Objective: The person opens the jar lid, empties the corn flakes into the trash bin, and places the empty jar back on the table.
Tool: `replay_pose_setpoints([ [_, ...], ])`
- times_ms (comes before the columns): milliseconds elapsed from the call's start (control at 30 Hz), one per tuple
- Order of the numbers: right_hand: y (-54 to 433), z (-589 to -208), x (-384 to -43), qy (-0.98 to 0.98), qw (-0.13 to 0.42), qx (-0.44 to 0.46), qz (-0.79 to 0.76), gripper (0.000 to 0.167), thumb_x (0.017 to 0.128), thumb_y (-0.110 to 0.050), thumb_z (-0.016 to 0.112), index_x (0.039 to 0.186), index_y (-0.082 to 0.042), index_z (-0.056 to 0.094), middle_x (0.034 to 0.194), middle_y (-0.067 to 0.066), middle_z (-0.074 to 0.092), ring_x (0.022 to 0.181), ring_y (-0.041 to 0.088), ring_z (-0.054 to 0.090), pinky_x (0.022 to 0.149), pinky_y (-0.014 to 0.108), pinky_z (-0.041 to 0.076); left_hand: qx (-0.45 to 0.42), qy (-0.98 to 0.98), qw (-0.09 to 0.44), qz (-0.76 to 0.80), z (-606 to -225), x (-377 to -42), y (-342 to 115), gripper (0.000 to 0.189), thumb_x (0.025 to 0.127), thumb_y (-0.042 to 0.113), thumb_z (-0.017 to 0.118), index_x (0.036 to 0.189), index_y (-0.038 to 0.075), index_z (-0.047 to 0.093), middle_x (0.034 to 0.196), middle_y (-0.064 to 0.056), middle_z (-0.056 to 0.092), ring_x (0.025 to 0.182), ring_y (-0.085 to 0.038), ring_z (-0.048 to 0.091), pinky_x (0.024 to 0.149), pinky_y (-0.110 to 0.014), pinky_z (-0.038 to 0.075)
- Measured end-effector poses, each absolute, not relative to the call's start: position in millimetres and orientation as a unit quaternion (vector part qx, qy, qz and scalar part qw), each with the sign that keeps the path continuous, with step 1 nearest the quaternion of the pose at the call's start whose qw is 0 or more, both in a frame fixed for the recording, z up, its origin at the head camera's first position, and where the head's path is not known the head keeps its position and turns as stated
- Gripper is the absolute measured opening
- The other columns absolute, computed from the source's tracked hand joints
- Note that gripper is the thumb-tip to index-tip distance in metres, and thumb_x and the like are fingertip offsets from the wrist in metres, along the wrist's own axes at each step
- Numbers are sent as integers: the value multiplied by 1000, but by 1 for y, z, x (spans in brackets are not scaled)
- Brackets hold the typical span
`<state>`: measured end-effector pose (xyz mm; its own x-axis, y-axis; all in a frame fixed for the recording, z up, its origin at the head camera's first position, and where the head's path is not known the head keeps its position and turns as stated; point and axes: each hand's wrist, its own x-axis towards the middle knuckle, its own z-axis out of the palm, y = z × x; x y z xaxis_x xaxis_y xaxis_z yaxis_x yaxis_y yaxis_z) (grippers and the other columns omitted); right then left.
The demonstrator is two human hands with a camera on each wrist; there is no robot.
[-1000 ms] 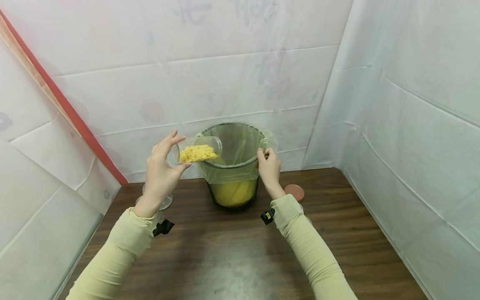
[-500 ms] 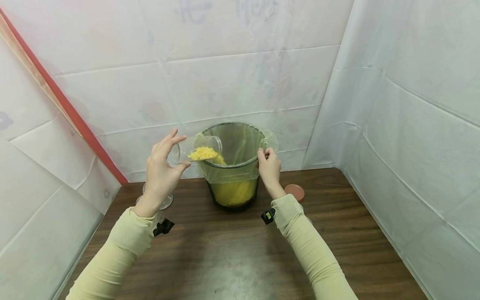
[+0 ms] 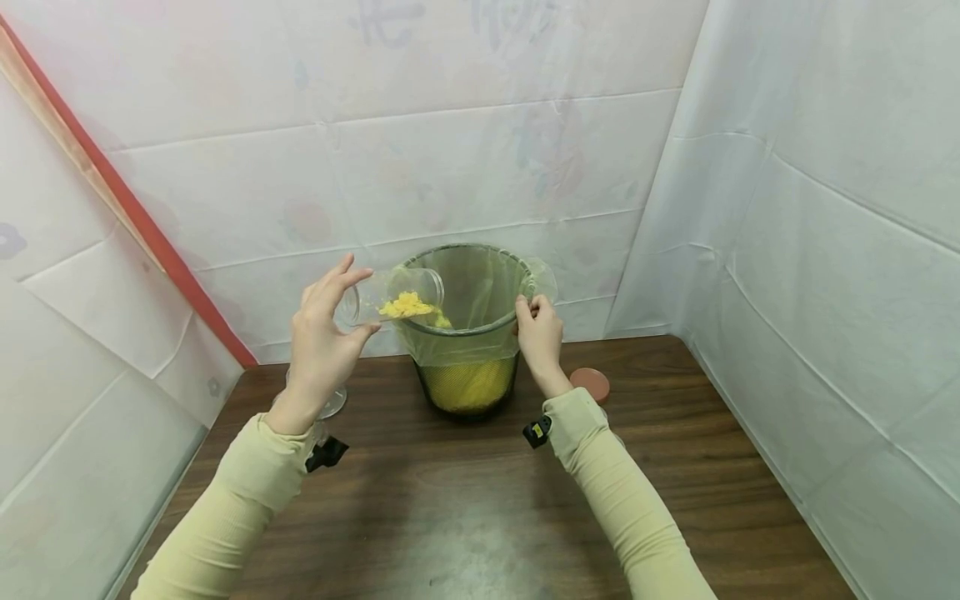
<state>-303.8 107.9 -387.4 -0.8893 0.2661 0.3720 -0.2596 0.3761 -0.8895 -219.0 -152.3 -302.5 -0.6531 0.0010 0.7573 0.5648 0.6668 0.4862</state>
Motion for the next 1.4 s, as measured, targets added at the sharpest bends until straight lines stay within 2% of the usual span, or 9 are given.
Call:
replay_pose_setpoints([
  [367,107,-386,-304,-792,235,-6,563,34,97,-32,49,71,-11,45,59,4,56,52,12,55,51,30,45,-168,-831,384,-367,-300,-218,-152,67,63,-16,76,122,13,62,146,-2,45,121,-31,45,84,-50,47],
  [600,107,-386,-304,-792,230,-7,566,34,97,-33,48,72,-11,44,59,5,56,53,13,55,50,30,44,-170,-830,385,-365,-299,-218,-153,68,63,-15,77,124,12,61,145,-6,46,118,-33,45,84,-50,46],
  [867,107,-388,-305,-792,235,-5,563,33,97,-33,49,72,-11,45,58,6,57,51,13,55,49,28,44,-169,-830,384,-368,-301,-221,-155,73,64,-15,77,129,12,58,136,-17,47,122,-32,45,95,-47,42],
  [1067,108,-387,-305,-794,238,-5,559,33,97,-32,49,72,-11,47,57,4,57,50,11,55,48,27,44,-159,-837,375,-367,-300,-222,-157,80,64,-12,79,135,14,53,133,-16,48,122,-32,45,97,-47,41],
  [1400,107,-386,-304,-793,241,-3,560,34,97,-32,49,71,-11,45,58,5,57,50,11,55,49,28,45,-158,-833,382,-367,-300,-226,-157,75,63,-7,82,131,1,50,130,-15,55,120,-34,48,102,-44,37],
])
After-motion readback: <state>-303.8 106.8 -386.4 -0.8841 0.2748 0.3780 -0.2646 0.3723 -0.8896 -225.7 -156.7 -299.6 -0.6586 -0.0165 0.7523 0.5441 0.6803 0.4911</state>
